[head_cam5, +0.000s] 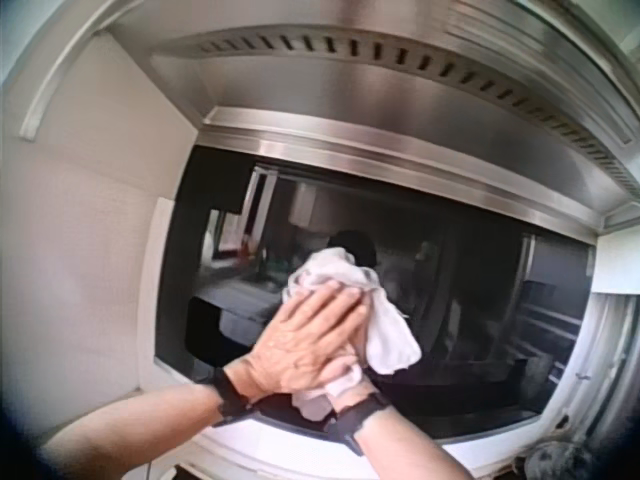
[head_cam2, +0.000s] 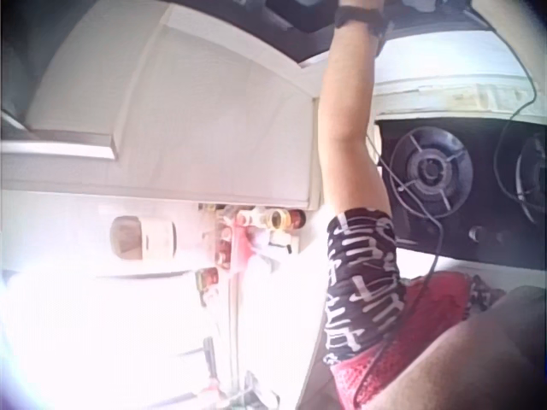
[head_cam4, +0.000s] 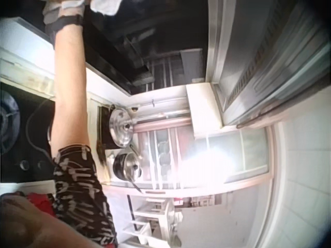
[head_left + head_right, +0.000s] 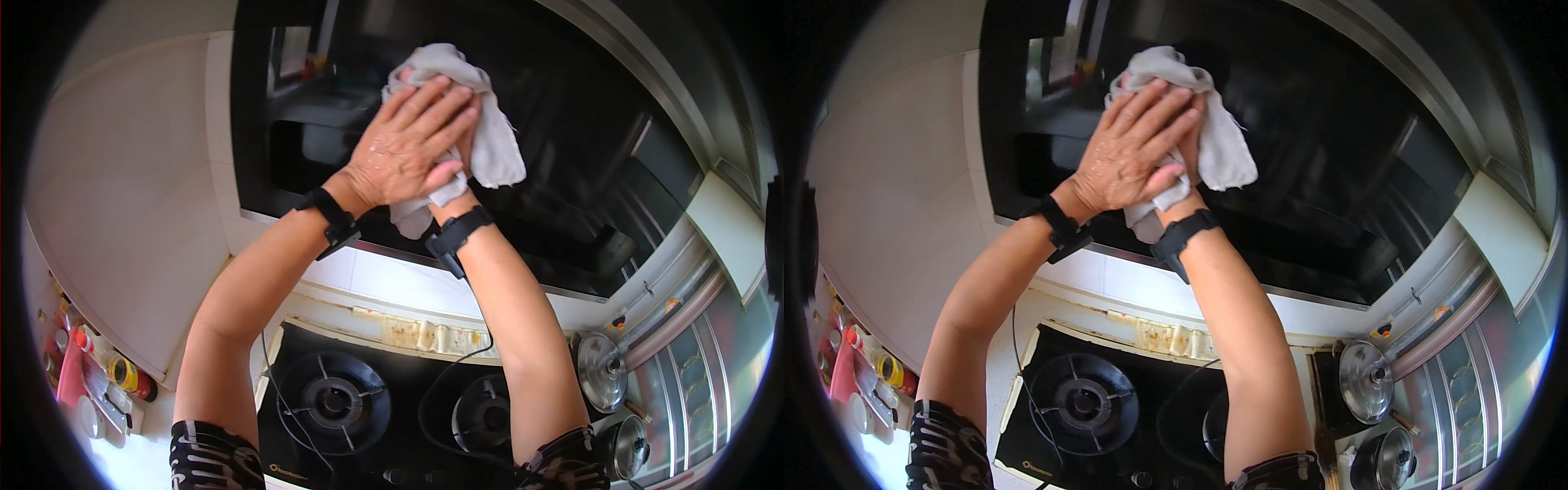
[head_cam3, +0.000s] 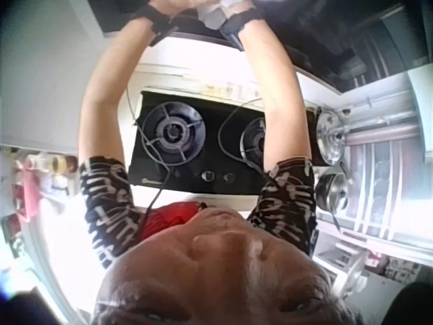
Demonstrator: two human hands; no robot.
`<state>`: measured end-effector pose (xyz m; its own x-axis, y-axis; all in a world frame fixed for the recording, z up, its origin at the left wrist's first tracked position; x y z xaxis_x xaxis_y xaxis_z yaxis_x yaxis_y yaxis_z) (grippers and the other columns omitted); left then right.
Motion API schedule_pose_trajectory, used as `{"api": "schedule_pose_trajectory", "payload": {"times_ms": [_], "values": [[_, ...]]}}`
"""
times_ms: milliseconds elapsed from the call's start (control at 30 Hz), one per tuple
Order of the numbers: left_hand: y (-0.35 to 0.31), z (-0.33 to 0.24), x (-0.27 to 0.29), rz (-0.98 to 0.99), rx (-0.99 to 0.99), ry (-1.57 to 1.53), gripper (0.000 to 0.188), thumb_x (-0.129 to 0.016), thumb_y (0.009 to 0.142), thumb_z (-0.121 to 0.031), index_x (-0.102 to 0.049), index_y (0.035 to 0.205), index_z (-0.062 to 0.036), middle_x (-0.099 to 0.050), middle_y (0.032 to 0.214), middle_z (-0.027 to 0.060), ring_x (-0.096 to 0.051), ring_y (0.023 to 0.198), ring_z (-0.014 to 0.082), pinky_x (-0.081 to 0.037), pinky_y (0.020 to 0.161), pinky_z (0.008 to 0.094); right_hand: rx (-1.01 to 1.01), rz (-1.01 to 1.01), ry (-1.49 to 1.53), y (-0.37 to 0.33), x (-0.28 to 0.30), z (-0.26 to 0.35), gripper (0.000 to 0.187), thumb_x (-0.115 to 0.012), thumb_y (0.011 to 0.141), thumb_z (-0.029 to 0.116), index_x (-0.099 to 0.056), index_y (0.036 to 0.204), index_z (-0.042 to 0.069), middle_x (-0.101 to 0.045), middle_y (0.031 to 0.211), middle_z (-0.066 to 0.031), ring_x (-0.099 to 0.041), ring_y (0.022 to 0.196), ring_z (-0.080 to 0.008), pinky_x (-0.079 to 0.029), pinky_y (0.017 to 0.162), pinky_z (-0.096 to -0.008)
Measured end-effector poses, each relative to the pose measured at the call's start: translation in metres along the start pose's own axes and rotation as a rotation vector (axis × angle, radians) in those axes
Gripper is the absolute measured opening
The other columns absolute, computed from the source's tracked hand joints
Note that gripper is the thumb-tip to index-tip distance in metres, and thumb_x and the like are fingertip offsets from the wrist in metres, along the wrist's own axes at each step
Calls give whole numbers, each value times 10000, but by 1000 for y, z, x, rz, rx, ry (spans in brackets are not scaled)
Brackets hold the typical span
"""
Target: The person wipes the countertop with a cloth, washes the cloth in a basin of water in the sink, and then uses it to wipe the range hood, tiles, and stovetop.
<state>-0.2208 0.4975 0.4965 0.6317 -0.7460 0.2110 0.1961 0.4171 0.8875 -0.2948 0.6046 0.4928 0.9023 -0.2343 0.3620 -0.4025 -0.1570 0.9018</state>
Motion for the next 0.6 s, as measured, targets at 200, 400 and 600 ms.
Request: {"api": "schedule_pose_trajectory", "payload": {"times_ms": [200, 400, 600], "values": [[-48, 85, 43, -34, 109, 55, 628, -486, 876, -427, -459, 1430, -134, -383, 1503, 127, -313, 1403, 347, -228, 1126, 488, 128, -55, 108, 44, 2, 109, 423, -415, 974, 321, -356, 1312, 75, -363, 1345, -102, -326, 1258, -265, -237, 1071, -352], [-41, 145, 71, -198, 156, 149, 659, -507, 871, -467, -442, 1432, -128, -381, 1491, 136, -309, 1392, 358, -233, 1099, 540, 235, -152, 152, 106, 27, 154, 453, -407, 982, 330, -335, 1352, 78, -345, 1388, -98, -305, 1297, -265, -217, 1099, -351], [30, 196, 112, -213, 24, 187, 614, -520, 873, -366, -473, 1353, 15, -437, 1409, 204, -367, 1327, 393, -262, 1120, 480, 276, -281, 132, 156, 46, 168, 485, -399, 991, 339, -314, 1393, 82, -327, 1431, -94, -284, 1337, -264, -198, 1127, -351]]}}
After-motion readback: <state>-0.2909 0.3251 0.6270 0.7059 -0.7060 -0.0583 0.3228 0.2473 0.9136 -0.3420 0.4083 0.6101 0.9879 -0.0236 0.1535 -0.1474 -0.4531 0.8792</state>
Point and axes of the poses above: each hand's wrist, its own y-axis towards the middle knuckle, its own x-axis out of the back of the hand, z = x × y, the point moved 8 cm from there along y, towards the middle knuckle
